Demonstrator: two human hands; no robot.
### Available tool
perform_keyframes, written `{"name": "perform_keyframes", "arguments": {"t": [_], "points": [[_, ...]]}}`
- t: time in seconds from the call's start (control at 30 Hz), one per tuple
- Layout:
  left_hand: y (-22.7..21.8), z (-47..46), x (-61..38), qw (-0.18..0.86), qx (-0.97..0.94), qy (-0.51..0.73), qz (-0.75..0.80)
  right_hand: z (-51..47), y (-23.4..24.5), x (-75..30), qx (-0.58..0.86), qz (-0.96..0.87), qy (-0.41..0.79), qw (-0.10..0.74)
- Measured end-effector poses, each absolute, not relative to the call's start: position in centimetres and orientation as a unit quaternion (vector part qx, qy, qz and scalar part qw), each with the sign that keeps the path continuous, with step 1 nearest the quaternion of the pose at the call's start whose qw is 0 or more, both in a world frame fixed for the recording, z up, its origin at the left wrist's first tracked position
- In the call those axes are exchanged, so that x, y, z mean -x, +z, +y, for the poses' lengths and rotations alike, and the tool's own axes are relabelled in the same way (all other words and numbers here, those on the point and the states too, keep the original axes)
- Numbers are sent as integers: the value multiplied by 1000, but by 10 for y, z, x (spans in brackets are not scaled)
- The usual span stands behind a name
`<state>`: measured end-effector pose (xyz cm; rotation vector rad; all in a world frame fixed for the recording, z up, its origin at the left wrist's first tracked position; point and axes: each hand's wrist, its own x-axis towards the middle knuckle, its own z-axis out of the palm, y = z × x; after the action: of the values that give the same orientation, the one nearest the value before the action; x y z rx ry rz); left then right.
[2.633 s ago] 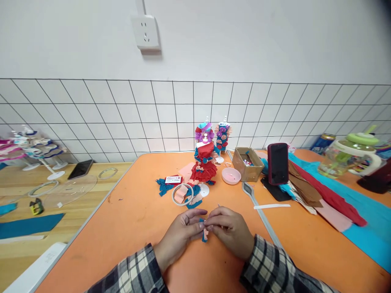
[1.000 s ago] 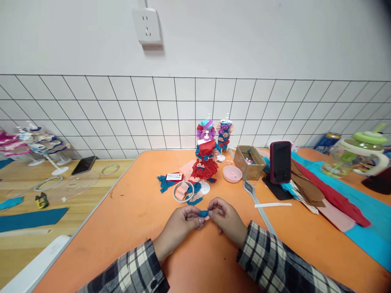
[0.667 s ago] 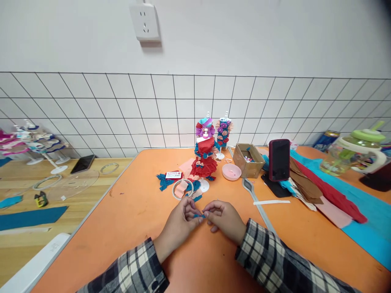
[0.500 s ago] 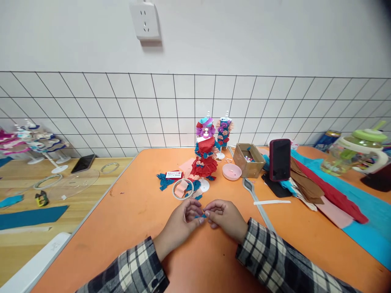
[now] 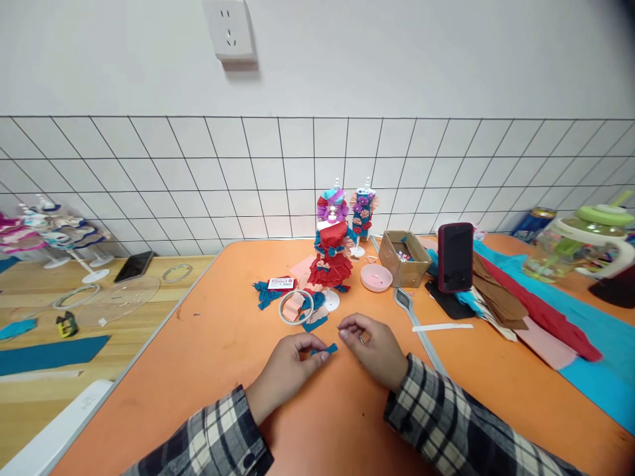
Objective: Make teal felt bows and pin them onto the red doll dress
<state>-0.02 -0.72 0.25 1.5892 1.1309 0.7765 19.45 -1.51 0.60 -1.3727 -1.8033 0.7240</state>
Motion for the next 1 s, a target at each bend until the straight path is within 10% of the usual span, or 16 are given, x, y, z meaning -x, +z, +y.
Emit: {"name": "perform_keyframes", "arguments": {"t": [0.4, 1.0], "points": [[2, -6, 2, 518, -622, 339, 480, -30, 12, -199, 675, -732, 79, -49], [4, -5, 3, 532, -606, 334, 487, -32, 3, -194, 658, -747, 66, -66]]}}
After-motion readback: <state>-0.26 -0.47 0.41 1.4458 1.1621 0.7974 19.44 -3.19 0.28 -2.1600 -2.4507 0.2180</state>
